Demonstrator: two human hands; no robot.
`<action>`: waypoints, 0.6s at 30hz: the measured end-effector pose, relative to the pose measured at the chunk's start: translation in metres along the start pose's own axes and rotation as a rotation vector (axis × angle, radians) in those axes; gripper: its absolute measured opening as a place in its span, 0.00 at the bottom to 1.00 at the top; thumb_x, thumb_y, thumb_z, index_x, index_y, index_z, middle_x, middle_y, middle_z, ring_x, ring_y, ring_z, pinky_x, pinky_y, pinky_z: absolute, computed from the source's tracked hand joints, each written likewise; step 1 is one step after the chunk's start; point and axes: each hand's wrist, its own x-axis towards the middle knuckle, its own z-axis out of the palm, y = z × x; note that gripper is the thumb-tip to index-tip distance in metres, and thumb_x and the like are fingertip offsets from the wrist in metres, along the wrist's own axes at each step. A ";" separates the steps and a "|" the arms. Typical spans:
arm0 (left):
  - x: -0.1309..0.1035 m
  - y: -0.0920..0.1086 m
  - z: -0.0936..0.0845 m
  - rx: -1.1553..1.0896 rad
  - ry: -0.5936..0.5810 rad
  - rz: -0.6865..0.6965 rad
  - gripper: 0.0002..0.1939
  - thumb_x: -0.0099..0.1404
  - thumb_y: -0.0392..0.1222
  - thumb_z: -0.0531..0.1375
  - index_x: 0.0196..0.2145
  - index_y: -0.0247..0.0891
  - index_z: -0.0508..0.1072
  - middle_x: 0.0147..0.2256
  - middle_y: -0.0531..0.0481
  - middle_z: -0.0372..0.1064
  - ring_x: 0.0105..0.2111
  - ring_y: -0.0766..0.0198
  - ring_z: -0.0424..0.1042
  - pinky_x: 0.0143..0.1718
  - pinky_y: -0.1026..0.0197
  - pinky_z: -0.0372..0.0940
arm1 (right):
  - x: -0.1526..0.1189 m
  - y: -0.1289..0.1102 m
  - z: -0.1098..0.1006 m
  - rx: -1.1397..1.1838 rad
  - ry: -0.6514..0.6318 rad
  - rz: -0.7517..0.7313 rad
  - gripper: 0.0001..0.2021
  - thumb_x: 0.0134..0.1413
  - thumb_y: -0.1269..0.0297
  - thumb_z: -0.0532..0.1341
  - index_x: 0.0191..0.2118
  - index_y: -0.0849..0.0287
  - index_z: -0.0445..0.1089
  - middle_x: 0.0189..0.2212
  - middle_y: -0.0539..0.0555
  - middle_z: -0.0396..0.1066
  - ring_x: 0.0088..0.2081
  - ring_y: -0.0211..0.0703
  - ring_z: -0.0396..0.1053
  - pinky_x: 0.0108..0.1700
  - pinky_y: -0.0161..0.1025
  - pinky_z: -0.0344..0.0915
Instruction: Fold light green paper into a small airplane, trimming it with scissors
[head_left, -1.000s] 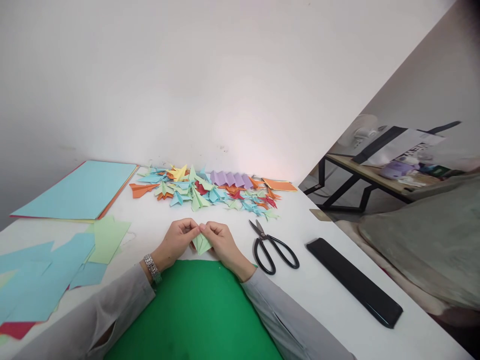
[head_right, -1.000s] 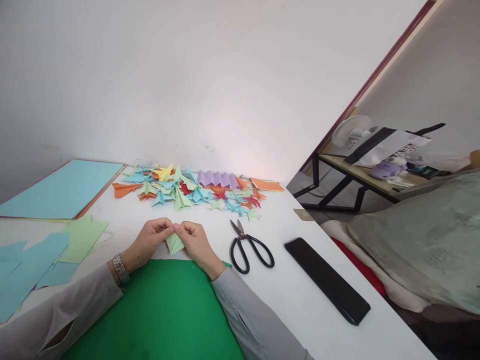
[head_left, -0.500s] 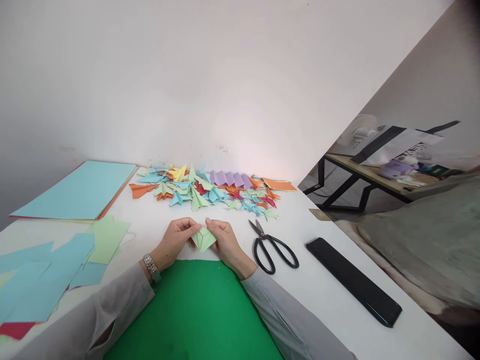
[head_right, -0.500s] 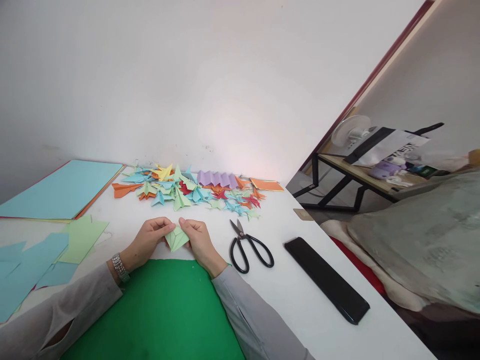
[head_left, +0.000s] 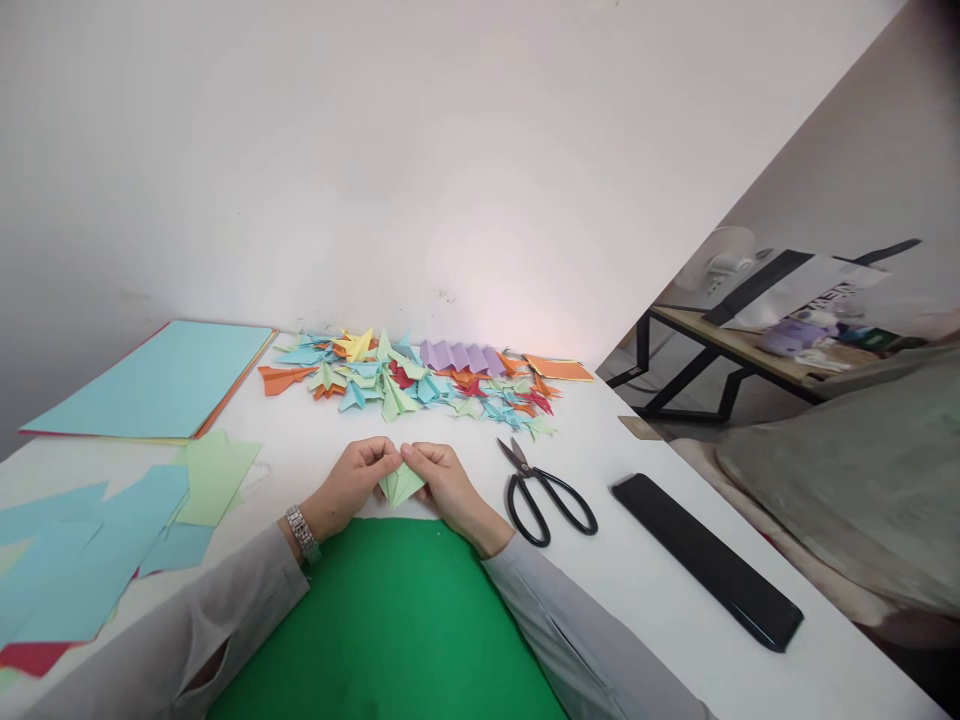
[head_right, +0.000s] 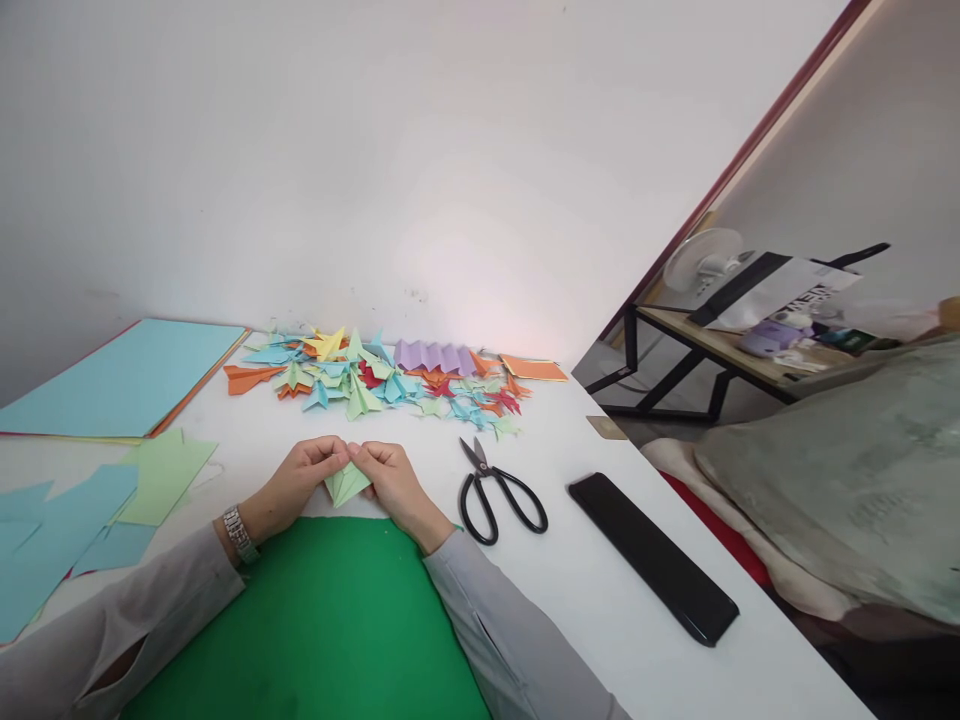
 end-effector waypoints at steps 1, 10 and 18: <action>0.000 -0.001 0.000 0.003 -0.001 0.004 0.19 0.51 0.54 0.62 0.19 0.36 0.63 0.17 0.57 0.57 0.18 0.71 0.57 0.19 0.67 0.53 | 0.000 0.000 0.000 -0.017 -0.010 -0.009 0.23 0.49 0.47 0.59 0.15 0.59 0.59 0.08 0.43 0.53 0.13 0.30 0.46 0.17 0.33 0.40; 0.002 -0.004 -0.001 -0.017 0.012 -0.013 0.20 0.49 0.54 0.64 0.17 0.35 0.64 0.15 0.56 0.58 0.16 0.71 0.58 0.19 0.67 0.55 | 0.006 0.011 -0.006 0.023 0.020 -0.048 0.25 0.44 0.51 0.63 0.13 0.59 0.51 0.12 0.42 0.45 0.18 0.30 0.44 0.21 0.33 0.42; 0.002 -0.004 -0.001 -0.061 0.066 -0.020 0.15 0.51 0.49 0.64 0.21 0.34 0.70 0.17 0.54 0.65 0.17 0.70 0.62 0.20 0.66 0.58 | 0.004 0.008 -0.002 0.064 0.116 -0.056 0.27 0.42 0.47 0.64 0.12 0.58 0.50 0.10 0.42 0.47 0.16 0.29 0.44 0.20 0.33 0.41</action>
